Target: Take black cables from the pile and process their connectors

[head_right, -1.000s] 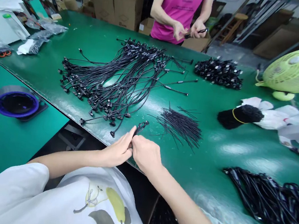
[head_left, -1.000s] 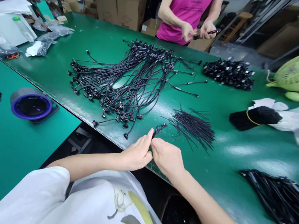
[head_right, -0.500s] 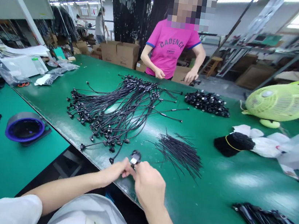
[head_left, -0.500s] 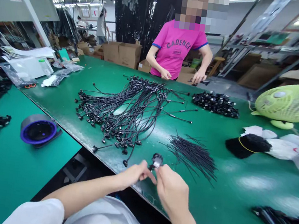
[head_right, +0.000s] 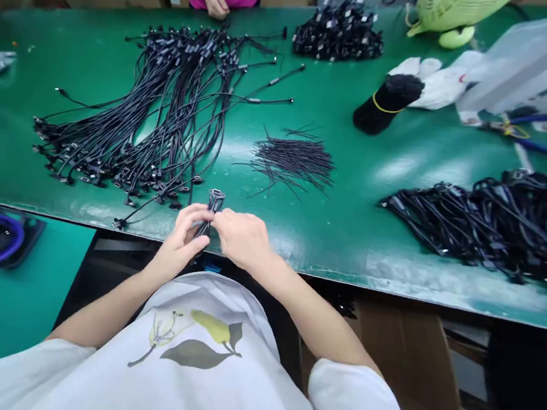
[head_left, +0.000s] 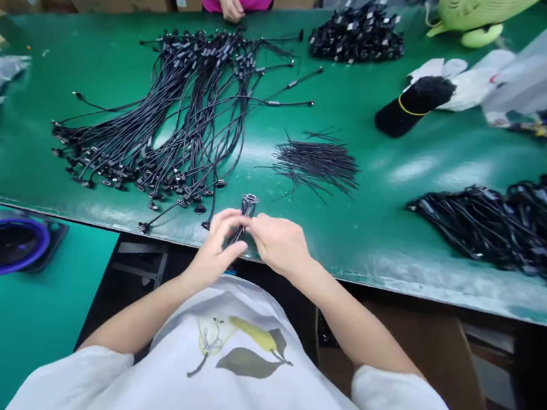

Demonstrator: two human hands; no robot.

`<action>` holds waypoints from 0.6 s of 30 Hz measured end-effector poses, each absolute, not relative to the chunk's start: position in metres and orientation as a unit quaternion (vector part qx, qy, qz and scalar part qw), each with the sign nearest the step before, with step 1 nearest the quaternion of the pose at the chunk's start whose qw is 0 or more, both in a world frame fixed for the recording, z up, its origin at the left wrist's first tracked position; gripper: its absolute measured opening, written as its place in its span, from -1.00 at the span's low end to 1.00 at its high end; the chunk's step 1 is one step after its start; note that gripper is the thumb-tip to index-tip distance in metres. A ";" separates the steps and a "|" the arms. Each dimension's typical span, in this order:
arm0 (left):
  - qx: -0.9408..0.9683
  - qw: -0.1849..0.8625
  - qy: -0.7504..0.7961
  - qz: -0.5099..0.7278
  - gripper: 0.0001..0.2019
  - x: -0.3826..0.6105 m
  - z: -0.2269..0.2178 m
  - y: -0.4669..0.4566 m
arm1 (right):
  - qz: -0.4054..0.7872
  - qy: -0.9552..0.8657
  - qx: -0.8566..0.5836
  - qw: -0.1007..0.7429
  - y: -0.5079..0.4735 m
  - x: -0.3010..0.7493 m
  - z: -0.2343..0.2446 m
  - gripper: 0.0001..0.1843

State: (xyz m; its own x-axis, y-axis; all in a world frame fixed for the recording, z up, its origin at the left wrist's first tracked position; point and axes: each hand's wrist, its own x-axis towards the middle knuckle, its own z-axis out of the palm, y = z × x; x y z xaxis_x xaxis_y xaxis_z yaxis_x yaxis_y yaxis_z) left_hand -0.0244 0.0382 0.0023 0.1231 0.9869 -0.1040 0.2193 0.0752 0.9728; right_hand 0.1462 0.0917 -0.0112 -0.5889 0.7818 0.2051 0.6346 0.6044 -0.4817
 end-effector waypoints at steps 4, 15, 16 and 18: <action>0.533 0.539 0.518 0.395 -0.35 -0.005 -0.023 0.038 | 0.290 -0.808 -0.422 0.292 0.088 0.136 -0.022 -0.59; 0.724 0.400 0.472 0.306 -0.22 0.011 -0.060 0.052 | 0.337 -0.796 -0.462 0.199 0.069 0.153 -0.030 -0.75; 0.743 0.390 0.471 0.272 -0.23 0.011 -0.064 0.054 | 0.311 -0.804 -0.479 0.167 0.070 0.159 -0.034 -0.75; 0.770 0.373 0.469 0.219 -0.33 0.006 -0.069 0.058 | 0.254 -0.797 -0.536 0.116 0.078 0.182 -0.041 -0.78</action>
